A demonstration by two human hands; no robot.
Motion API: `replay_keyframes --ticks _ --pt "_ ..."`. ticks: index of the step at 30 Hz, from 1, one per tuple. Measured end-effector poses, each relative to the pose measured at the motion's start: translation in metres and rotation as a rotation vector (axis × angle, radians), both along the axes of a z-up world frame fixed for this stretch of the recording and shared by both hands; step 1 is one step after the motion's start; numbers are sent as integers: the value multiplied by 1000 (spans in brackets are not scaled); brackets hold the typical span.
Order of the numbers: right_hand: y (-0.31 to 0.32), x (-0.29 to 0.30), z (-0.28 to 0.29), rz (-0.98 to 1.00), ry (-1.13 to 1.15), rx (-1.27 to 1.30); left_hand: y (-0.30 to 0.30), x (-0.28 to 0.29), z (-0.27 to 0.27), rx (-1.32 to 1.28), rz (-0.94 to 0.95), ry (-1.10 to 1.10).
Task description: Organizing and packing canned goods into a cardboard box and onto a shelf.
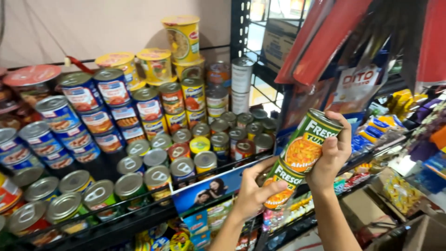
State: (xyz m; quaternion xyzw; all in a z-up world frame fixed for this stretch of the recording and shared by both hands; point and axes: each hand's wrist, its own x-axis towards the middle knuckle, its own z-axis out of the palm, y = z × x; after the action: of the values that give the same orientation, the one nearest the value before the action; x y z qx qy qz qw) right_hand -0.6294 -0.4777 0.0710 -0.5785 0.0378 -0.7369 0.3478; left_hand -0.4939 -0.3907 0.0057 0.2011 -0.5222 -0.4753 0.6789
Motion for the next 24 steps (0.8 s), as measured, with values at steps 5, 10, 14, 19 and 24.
replay_keyframes --ticks 5,10,14,19,24 --pt "2 -14 3 -131 23 30 -17 -18 -9 9 -68 20" --pt "-1 -33 1 -87 103 46 -30 -32 -27 21 -204 70" --pt "-12 -48 -24 -122 172 72 -25 -40 -29 6 -225 61" --pt "8 -34 -23 119 233 98 -28 -45 -46 32 -190 107" --pt "13 -25 -22 242 282 133 -22 -56 -41 46 -198 349"
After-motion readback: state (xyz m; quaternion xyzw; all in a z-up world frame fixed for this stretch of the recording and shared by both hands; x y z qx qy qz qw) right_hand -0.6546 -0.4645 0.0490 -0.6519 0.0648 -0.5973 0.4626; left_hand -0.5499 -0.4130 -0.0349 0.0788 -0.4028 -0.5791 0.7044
